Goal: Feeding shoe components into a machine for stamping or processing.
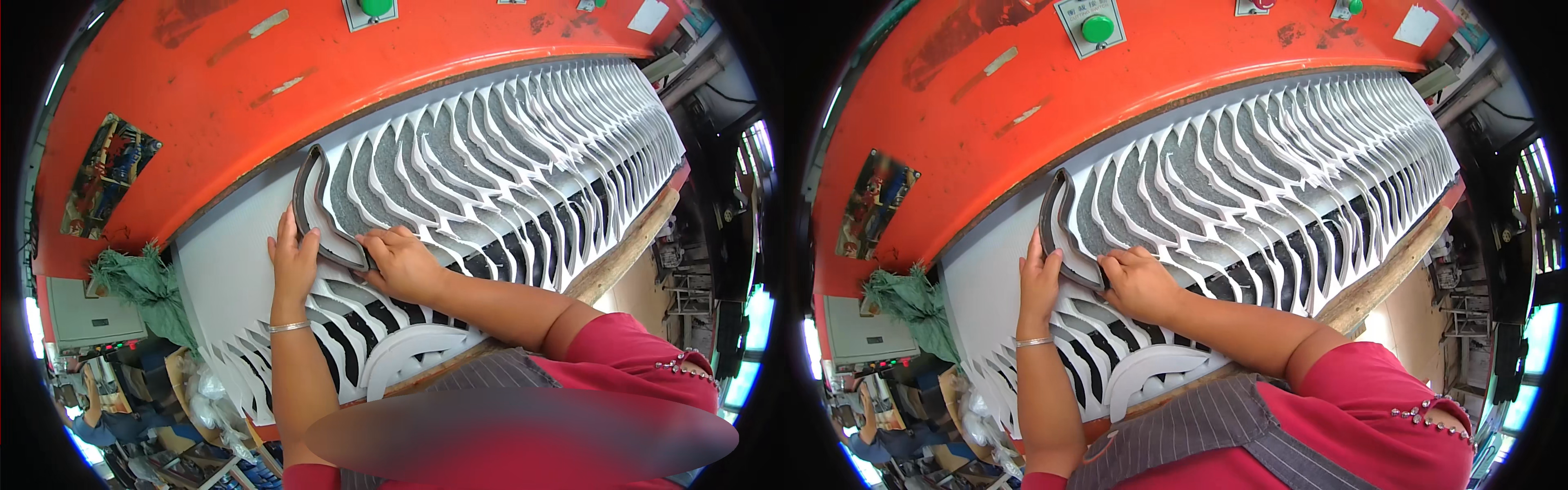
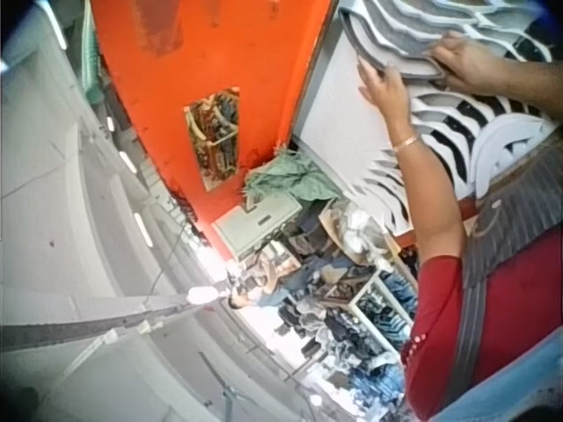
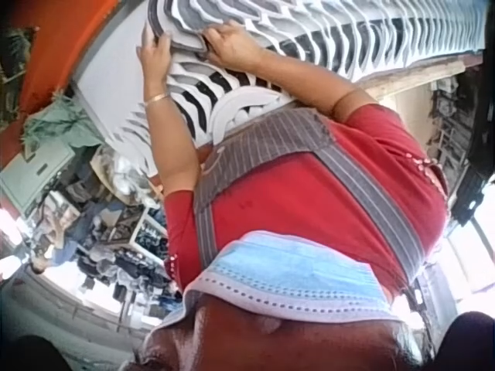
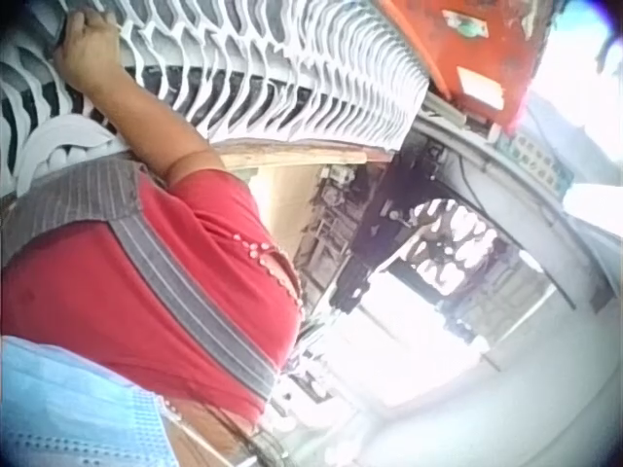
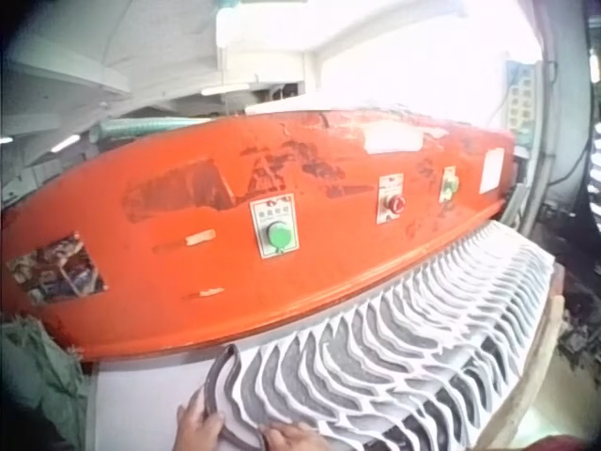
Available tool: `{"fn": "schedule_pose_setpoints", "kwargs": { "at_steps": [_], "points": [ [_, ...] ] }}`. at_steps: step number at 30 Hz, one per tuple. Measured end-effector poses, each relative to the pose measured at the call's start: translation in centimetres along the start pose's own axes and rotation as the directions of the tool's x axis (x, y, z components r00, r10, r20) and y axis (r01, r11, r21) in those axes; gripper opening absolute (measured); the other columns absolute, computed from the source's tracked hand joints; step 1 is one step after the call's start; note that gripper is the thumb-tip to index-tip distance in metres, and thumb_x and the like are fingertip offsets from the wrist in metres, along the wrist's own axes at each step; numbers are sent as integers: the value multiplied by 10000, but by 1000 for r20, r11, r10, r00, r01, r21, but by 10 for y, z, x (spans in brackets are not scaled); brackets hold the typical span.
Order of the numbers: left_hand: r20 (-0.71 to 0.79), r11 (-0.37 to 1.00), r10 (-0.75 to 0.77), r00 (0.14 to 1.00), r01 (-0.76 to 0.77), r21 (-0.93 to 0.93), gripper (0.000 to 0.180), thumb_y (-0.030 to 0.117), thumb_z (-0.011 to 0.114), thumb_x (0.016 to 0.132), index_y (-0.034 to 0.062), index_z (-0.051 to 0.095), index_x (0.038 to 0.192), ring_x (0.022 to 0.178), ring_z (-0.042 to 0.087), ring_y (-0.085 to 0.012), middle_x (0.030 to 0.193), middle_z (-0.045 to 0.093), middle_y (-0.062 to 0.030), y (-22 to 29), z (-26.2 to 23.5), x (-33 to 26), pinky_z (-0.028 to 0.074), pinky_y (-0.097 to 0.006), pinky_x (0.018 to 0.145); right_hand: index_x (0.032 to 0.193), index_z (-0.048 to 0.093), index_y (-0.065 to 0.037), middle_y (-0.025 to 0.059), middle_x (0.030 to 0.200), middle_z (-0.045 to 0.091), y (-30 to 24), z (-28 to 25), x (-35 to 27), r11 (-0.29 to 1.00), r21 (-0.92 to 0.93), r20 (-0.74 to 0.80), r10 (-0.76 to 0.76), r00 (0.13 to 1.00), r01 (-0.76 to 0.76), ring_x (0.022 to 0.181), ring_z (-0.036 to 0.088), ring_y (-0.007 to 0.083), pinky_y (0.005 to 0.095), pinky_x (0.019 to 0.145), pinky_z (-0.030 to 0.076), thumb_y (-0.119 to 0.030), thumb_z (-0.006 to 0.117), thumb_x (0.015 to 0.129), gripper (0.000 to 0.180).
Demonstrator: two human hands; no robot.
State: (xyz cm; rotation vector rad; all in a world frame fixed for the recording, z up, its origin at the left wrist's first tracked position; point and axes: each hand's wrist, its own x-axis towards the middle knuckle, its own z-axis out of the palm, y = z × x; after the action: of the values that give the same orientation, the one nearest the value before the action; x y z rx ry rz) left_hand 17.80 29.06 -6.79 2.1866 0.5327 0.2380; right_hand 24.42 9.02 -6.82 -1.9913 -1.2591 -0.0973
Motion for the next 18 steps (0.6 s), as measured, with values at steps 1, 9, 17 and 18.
{"fn": "schedule_pose_setpoints", "kwargs": {
  "at_steps": [1,9,17,18],
  "points": [
    [-11,1000,9,1000,-9,3,591,223,510,871,137,324,1426,1311,378,-256,1420,409,-70,-1,0,0,-58,-538,1090,1084,557,61,184,1037,619,-2,0,1,1000,-2,-8,-12,1000,12,942,591,295,372,864,438,-193,722,689,497],
    [-611,907,183,770,-373,-198,310,153,638,847,18,583,1119,1026,558,-230,1088,597,-125,60,16,-3,421,-354,923,1324,418,1,249,1360,411,54,-87,12,945,306,-432,33,901,112,1258,392,410,465,1052,318,-288,798,688,796],
    [-252,631,731,634,-769,-105,253,264,599,843,43,651,732,683,619,-363,695,625,-183,265,70,44,480,-411,600,959,560,119,346,1016,543,326,-437,66,824,81,-976,180,124,-561,1010,532,447,503,853,439,-563,466,894,692],
    [-216,650,747,629,-760,32,294,275,555,850,51,657,691,665,618,-368,662,617,-188,278,74,44,485,-431,598,921,556,117,360,982,542,351,-454,54,822,90,-996,88,-31,-562,1020,530,463,520,832,449,-583,467,883,707]
  ]
}}
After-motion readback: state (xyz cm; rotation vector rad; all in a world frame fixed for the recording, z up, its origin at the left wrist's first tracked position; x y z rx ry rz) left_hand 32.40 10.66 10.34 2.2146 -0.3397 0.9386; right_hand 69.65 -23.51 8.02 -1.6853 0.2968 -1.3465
